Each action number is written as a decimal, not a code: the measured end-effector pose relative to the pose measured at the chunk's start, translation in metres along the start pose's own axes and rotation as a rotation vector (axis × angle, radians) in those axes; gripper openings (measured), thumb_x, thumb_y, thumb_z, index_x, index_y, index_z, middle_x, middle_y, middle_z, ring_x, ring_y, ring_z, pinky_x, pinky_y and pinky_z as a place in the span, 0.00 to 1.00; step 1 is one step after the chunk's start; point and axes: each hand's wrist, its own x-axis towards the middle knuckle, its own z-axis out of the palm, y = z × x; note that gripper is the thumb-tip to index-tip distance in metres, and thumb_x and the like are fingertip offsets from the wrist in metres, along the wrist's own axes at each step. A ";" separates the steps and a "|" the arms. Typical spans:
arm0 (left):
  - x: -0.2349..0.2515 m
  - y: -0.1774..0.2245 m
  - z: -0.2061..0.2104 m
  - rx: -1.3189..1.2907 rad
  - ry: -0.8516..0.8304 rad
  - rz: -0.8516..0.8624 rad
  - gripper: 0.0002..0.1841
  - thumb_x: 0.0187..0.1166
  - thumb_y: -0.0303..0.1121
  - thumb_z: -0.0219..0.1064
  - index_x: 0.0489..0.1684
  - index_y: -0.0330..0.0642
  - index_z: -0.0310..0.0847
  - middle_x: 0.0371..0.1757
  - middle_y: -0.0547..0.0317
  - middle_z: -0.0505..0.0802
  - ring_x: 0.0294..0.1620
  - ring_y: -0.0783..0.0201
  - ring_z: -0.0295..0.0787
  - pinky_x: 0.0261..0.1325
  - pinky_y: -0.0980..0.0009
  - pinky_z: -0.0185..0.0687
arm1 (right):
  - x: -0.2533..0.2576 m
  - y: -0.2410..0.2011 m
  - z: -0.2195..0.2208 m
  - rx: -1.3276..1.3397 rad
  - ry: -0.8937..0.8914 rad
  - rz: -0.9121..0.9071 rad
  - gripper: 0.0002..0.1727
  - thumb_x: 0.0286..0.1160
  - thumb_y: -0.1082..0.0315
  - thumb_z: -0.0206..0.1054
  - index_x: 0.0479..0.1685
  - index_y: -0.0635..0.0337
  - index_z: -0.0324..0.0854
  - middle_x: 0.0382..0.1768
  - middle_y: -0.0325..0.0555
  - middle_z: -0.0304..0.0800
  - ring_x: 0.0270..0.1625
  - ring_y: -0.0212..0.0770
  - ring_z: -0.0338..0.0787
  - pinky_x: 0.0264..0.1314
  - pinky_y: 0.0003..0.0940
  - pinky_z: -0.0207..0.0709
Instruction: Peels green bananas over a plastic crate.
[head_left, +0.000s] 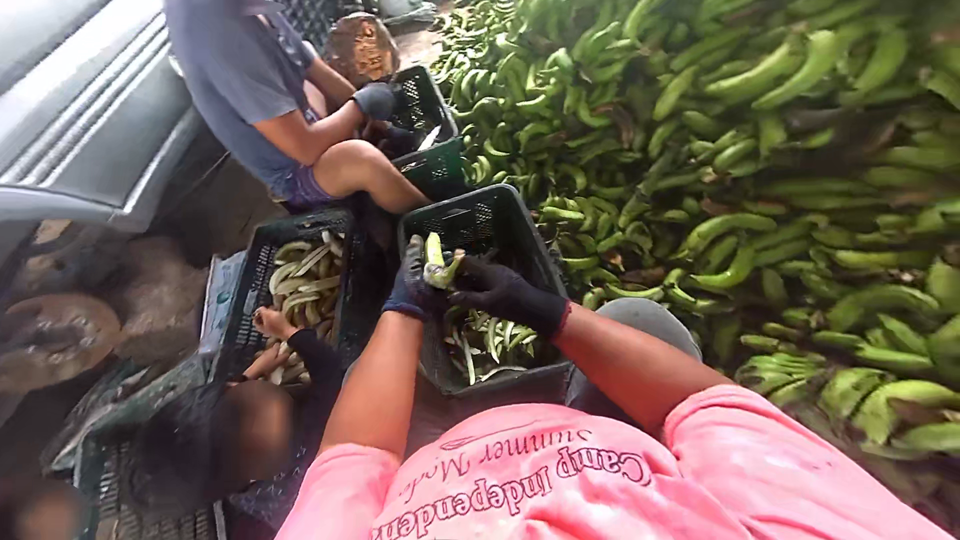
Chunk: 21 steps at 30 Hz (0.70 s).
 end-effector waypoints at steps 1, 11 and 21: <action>0.001 0.004 -0.002 0.018 0.000 0.009 0.29 0.90 0.59 0.40 0.61 0.47 0.77 0.37 0.57 0.90 0.35 0.63 0.90 0.37 0.64 0.89 | 0.003 0.000 0.000 -0.010 -0.051 -0.013 0.26 0.78 0.46 0.71 0.72 0.42 0.76 0.50 0.38 0.94 0.53 0.37 0.93 0.61 0.54 0.86; 0.020 -0.018 -0.025 1.176 0.059 0.104 0.33 0.81 0.70 0.54 0.75 0.61 0.82 0.56 0.53 0.95 0.53 0.56 0.93 0.60 0.46 0.87 | 0.014 -0.031 -0.092 0.641 0.429 -0.207 0.21 0.86 0.55 0.63 0.73 0.49 0.68 0.26 0.37 0.78 0.17 0.31 0.74 0.16 0.26 0.73; 0.027 -0.005 -0.016 0.404 0.245 -0.003 0.32 0.89 0.62 0.47 0.75 0.46 0.75 0.59 0.46 0.90 0.56 0.53 0.89 0.58 0.50 0.87 | 0.019 0.044 -0.062 -0.078 -0.017 0.357 0.44 0.72 0.40 0.73 0.86 0.47 0.61 0.52 0.58 0.90 0.48 0.57 0.91 0.51 0.65 0.84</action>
